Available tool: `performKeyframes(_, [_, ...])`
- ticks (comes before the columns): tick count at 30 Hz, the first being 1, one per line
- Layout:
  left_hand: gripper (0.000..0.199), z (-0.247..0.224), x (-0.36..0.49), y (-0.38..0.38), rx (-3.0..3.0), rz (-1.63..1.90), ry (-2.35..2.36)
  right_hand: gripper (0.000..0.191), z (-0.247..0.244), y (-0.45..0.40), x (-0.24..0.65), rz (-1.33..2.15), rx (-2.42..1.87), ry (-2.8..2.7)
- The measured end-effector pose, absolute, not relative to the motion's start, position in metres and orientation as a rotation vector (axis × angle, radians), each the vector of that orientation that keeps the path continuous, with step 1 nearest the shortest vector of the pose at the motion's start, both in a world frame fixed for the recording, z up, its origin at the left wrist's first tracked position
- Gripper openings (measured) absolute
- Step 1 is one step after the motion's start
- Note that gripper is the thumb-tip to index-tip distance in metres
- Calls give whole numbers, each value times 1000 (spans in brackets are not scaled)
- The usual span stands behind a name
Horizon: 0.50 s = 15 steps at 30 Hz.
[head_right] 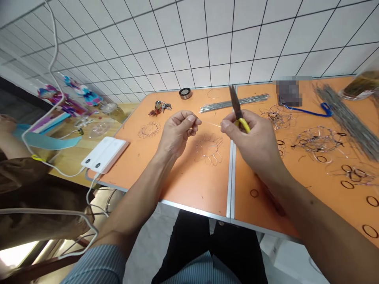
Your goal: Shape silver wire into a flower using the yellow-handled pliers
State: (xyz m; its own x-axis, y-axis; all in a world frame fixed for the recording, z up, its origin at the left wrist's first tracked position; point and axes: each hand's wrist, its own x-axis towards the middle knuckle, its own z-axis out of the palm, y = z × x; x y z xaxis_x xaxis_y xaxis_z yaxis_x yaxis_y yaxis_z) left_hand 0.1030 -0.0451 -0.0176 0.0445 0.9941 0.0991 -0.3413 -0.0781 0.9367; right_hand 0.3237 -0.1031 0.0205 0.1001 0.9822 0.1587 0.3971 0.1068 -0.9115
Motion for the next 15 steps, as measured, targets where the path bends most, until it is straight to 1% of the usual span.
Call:
performKeyframes(2, [30, -13, 100, -43, 988, 1424, 883, 29, 24, -97, 337, 673, -1517, -1566])
performKeyframes(4, [32, -10, 97, -40, 938, 1473, 894, 40, 23, -91, 353, 530, -1622, -1793])
performKeyframes(6, [32, -8, 95, -38, 892, 1486, 896, 47, 16, -88, 369, 408, -1800, -1958])
performKeyframes(9, [32, -7, 95, -38, 844, 1452, 905, 49, -4, -94, 394, 293, -2085, -2180])
performKeyframes(11, [32, -7, 97, -40, 832, 1419, 910, 44, -19, -100, 414, 185, -2211, -2222])
performKeyframes(12, [31, -7, 98, -42, 829, 1405, 904, 40, -26, -103, 424, 135, -2256, -2233])
performKeyframes(15, [26, -6, 104, -47, 817, 1361, 864, 40, -38, -108, 442, 88, -2211, -2294])
